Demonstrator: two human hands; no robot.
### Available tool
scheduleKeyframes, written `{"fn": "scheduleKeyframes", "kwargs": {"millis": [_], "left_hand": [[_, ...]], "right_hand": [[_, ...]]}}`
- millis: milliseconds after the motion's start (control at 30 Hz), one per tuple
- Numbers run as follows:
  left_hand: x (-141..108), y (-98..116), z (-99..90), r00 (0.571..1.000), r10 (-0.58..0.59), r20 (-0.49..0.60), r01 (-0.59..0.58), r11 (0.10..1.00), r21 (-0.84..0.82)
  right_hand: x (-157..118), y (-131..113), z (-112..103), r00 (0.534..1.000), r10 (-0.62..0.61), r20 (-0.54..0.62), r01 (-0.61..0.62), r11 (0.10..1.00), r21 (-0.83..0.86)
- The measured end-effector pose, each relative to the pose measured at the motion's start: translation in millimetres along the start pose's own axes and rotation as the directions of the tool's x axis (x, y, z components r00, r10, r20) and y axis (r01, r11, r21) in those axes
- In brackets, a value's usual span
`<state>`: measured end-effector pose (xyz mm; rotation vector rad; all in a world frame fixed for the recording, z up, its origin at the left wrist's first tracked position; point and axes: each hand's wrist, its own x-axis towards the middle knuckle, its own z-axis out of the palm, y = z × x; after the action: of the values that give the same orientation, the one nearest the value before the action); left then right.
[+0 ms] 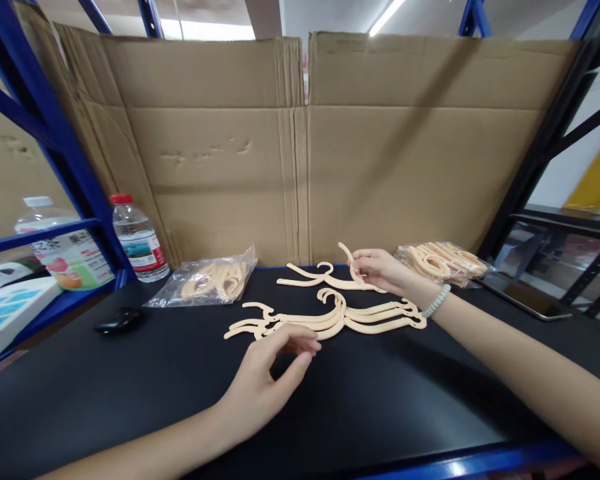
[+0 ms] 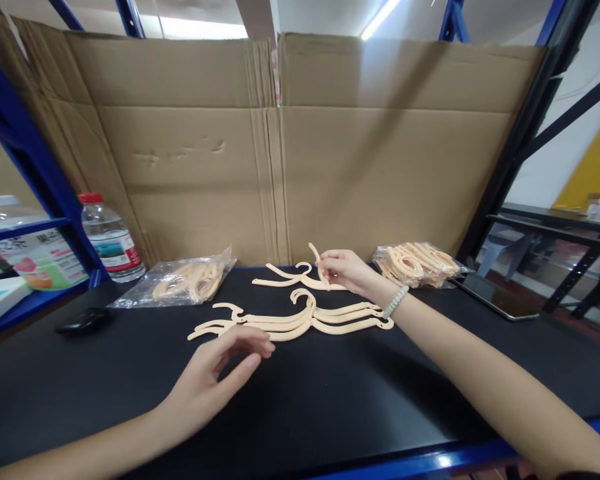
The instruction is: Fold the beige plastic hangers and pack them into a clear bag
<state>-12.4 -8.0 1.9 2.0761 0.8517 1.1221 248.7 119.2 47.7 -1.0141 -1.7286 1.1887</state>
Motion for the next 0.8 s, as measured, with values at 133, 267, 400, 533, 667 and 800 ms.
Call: {"fn": "scheduleKeyframes", "kwargs": {"millis": [133,267,400,533,667,800], "left_hand": [[7,-2,5.3,0.959,-0.28,0.04,0.276,0.896,-0.348],[9,-1,7.3,0.912,-0.396,0.111,0.398,0.785,-0.475],[10,2,6.0,0.911,-0.404,0.08,0.392,0.791,-0.469],[11,2,1.0,0.908,-0.42,-0.001,0.37,0.8,-0.473],[12,0,-3.6,0.892,-0.451,-0.035,0.375,0.78,-0.501],[12,0,-4.4,0.895,-0.438,-0.087,0.34,0.793,-0.506]], "right_hand": [[-28,-21,45,0.985,-0.012,0.172,-0.013,0.989,0.145],[-42,-28,79,0.946,-0.093,0.31,0.033,0.981,0.193],[-31,-23,82,0.93,-0.154,0.334,0.115,0.985,0.132],[2,-5,42,0.964,-0.264,0.042,0.255,0.856,-0.45],[18,27,0,0.973,-0.232,0.01,0.183,0.742,-0.645],[13,53,-6,0.979,-0.204,0.016,0.155,0.685,-0.712]]}}
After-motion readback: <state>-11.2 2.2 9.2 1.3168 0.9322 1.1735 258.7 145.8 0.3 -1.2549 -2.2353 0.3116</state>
